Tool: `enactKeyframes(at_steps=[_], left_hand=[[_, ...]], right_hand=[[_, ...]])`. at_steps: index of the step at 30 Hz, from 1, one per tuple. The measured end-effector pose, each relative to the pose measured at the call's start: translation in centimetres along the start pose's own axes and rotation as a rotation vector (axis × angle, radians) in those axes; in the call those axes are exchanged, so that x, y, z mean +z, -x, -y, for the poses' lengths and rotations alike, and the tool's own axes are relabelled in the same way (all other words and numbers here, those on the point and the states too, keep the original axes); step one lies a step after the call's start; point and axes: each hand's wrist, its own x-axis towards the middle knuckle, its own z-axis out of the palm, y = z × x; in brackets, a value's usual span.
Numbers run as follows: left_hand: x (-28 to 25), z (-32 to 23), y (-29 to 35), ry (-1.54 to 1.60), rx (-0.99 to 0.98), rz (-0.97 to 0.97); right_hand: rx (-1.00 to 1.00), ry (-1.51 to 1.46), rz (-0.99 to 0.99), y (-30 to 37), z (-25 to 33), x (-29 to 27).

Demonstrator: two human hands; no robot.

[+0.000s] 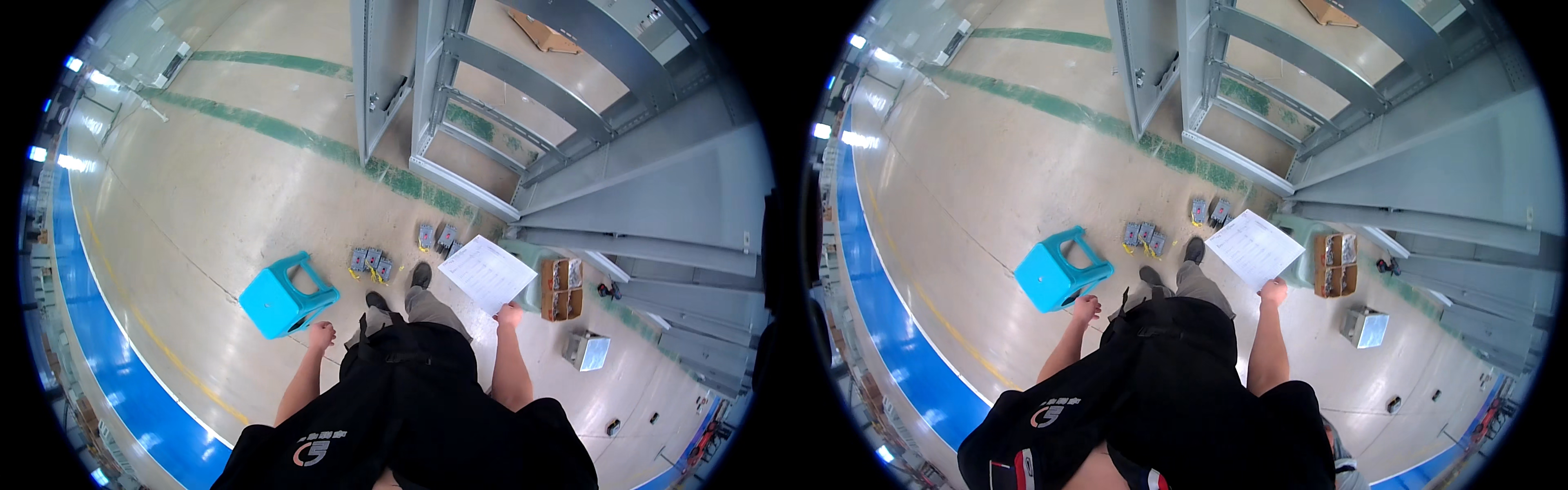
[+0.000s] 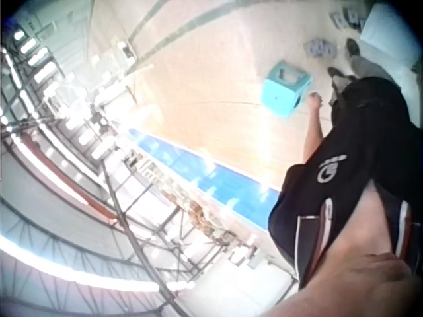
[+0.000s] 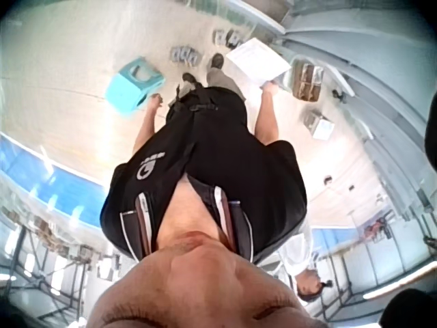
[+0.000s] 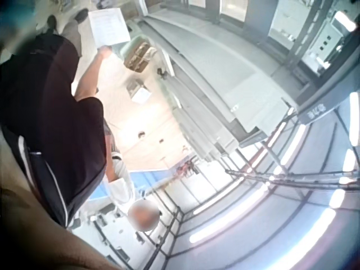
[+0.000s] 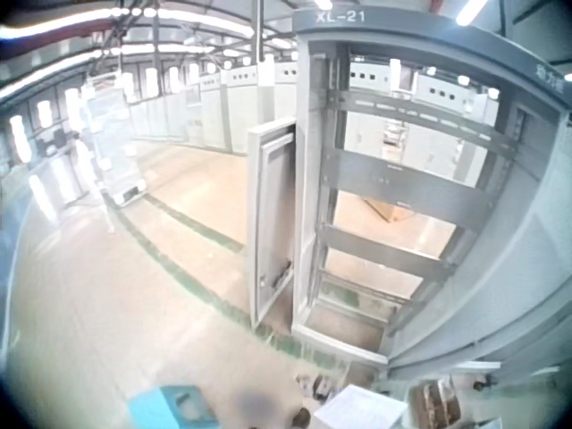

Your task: The person uses a power drill to install electrical components into a metal cabinet. They then walk to the floor, pick up a document, and compare it with several electrical components laid out on the ground.

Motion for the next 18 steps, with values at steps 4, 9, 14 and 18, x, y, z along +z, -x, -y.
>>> enactKeyframes(at_steps=[4,9,14,18], left_hand=[[2.5,-4.0,-0.3,0.050,0.065,-0.052],[5.0,-4.9,-1.4,-0.018,0.127,-0.058],[7.0,-8.4,-2.4,-0.057,0.170,-0.053],[7.1,-10.2,-3.0,-0.065,0.204,-0.073]], right_hand=[[-0.200,0.220,0.012,-7.1,1.4,0.0],[-0.146,0.014,-0.006,-7.6,6.9,-0.5],[-0.120,-0.061,-0.005,-8.0,7.1,-1.8],[-0.066,-0.035,-0.003,-8.0,6.3,-2.0]])
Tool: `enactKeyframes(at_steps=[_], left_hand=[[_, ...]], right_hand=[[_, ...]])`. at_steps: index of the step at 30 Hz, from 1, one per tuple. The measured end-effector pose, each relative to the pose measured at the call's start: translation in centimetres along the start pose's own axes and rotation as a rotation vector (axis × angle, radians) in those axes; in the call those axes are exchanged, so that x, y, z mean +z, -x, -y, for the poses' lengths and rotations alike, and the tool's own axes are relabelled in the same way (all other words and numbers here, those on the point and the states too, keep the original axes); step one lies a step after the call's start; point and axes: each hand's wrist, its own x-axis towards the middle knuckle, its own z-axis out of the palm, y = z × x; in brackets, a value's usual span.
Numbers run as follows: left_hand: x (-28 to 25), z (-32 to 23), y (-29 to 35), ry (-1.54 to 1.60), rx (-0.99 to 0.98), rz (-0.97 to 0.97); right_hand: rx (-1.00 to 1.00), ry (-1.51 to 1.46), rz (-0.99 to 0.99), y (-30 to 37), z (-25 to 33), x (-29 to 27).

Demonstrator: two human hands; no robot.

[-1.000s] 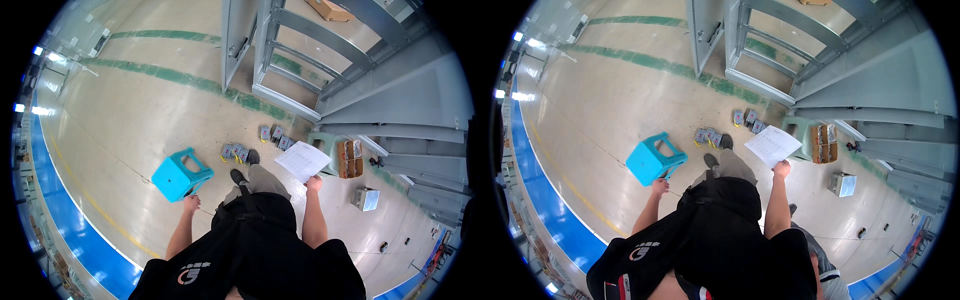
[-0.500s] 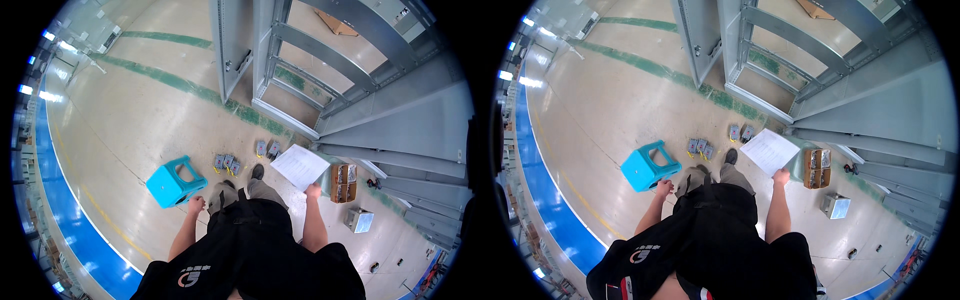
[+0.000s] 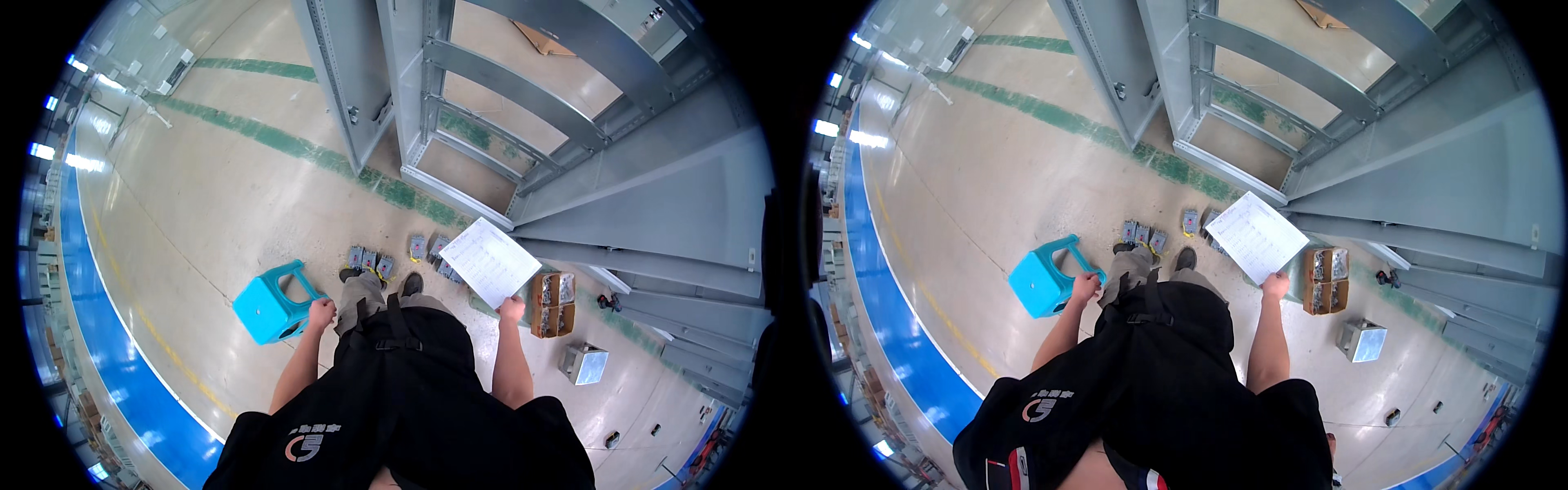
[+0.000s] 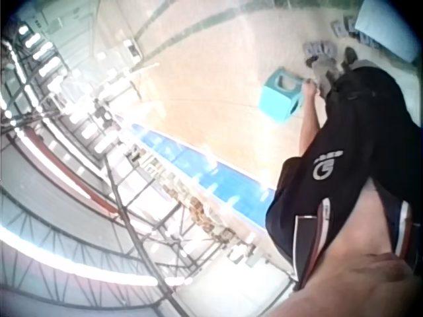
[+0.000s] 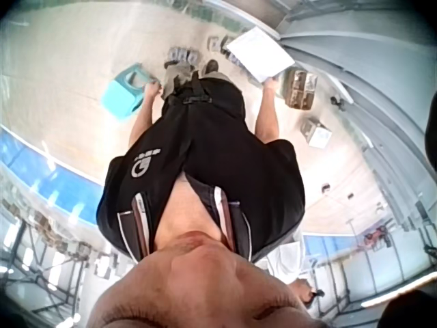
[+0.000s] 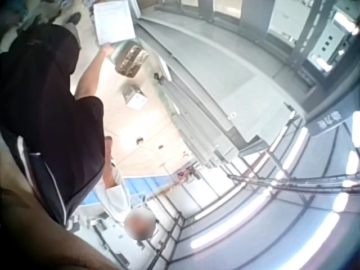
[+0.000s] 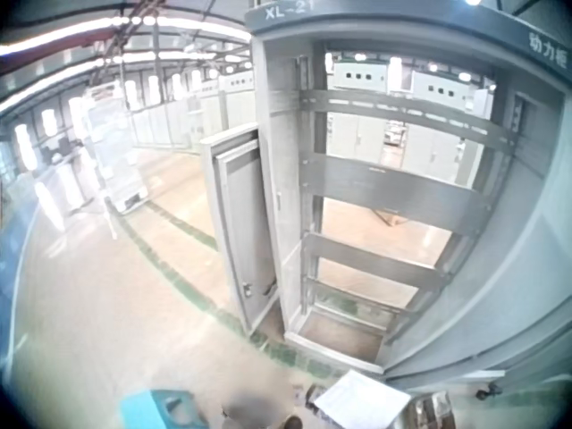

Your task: The person uses a power drill to install electrical components into a metal cabinet. They then walk to the floor, pick up a document, and compare it with several electrical components laid out on the ground.

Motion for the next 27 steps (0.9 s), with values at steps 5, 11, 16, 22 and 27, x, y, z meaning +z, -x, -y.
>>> enactKeyframes(at_steps=[5,11,16,22,27], left_hand=[[0.1,-1.8,-0.4,-0.013,0.035,-0.028],[0.1,-1.9,-1.8,-0.074,-0.001,0.004],[0.9,-2.3,-3.5,-0.158,0.009,0.062],[2.8,-6.8,-4.7,-0.316,0.137,0.115],[4.2,-11.1,-5.9,-0.464,0.253,0.206]], right_hand=[[0.016,0.067,-0.026,-2.4,-2.8,-0.5],[0.073,0.017,-0.022,-2.8,-3.1,-1.5],[0.123,-0.098,-0.052,-0.8,-3.5,-2.6],[0.274,-0.209,-0.084,1.8,-7.3,-4.3],[0.343,-0.216,-0.167,4.5,-11.9,-4.8]])
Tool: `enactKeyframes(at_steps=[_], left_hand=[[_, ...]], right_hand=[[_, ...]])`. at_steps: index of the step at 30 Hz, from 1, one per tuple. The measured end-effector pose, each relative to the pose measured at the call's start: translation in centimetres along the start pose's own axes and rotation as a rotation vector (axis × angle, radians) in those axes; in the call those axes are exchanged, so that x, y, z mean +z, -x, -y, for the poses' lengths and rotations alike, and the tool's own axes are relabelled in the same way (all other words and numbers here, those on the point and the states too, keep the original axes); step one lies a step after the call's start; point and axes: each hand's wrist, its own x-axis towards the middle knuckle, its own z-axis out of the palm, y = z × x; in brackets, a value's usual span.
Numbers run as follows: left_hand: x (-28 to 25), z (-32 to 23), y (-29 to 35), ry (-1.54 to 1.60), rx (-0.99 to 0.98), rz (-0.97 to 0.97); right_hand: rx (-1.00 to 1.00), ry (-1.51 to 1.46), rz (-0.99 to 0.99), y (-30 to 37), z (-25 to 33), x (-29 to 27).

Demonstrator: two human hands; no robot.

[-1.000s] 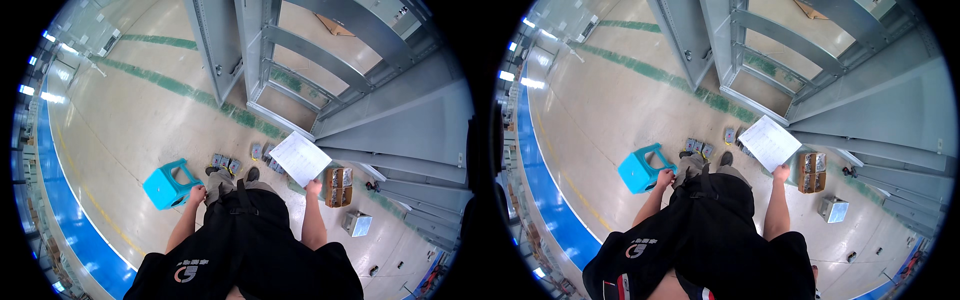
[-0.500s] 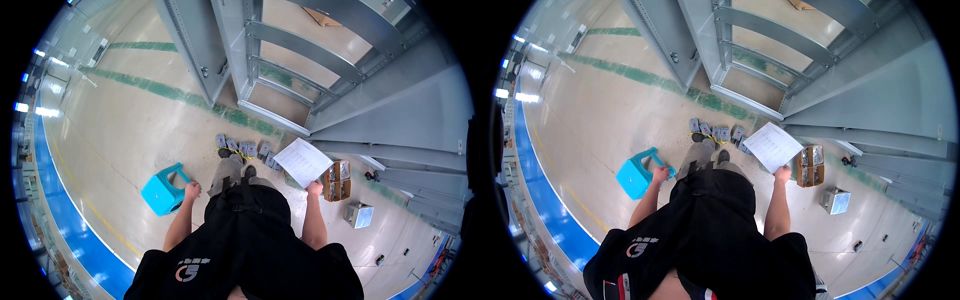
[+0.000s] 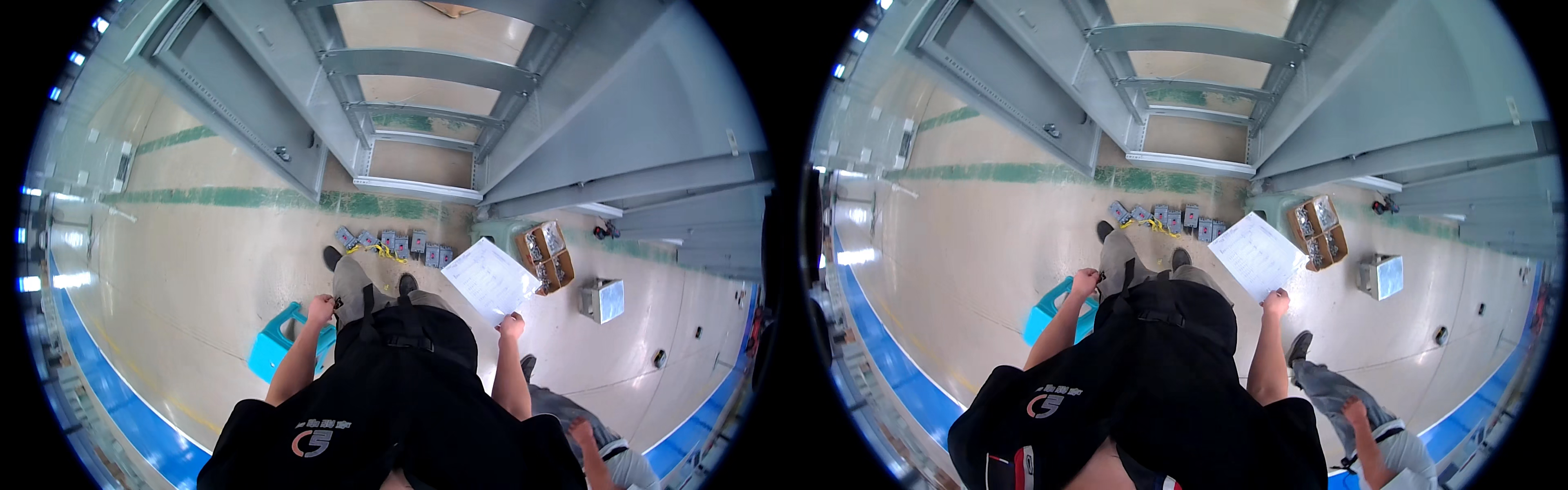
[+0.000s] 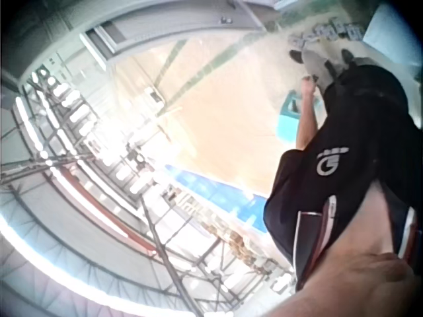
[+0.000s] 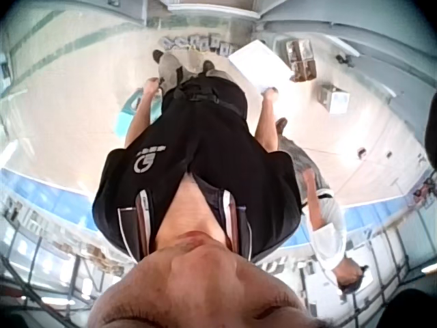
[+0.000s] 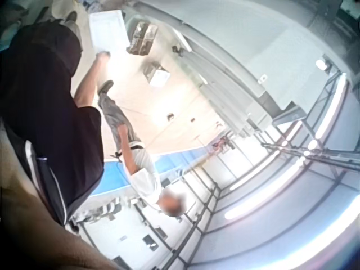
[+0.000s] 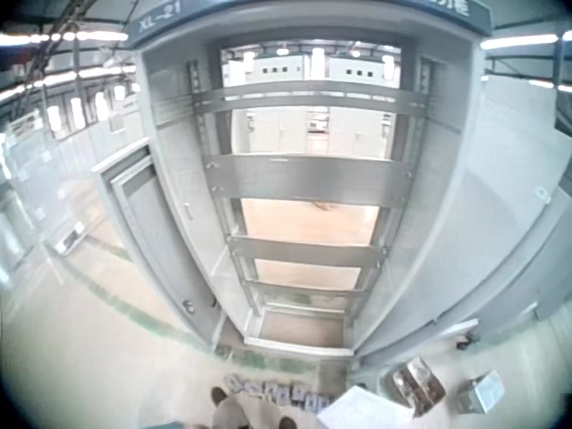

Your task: The person uses a power drill to install electrical components into a metal cabinet. They then walk to the floor, pick up a document, and compare it with several electrical components laid out on the ground.

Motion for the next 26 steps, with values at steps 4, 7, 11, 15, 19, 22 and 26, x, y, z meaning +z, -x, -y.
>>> enactKeyframes(at_steps=[4,7,11,15,19,22,26], left_hand=[[-1.0,-0.1,-2.6,-0.053,0.079,-0.044],[-2.4,-0.3,-3.3,-0.170,0.121,-0.028],[-5.1,-0.6,-4.4,-0.144,0.125,0.013],[-8.0,-0.8,-5.9,-0.124,0.131,0.022],[-11.4,0.0,-8.1,-0.213,0.164,0.121],[-12.8,-1.8,-10.5,-0.298,0.227,0.250],[-17.2,-2.2,-12.6,-0.389,0.245,0.382]], right_hand=[[0.042,0.000,0.036,0.9,-2.7,-0.1],[0.050,-0.002,0.033,1.9,-3.4,0.8],[0.061,-0.047,0.043,3.2,-2.8,3.7],[0.067,-0.062,0.025,6.0,-1.0,6.7],[0.089,-0.113,-0.027,10.2,-0.2,8.9],[0.071,-0.060,-0.213,9.8,-5.8,10.7],[0.327,-0.153,-0.274,16.9,-9.3,14.1]])
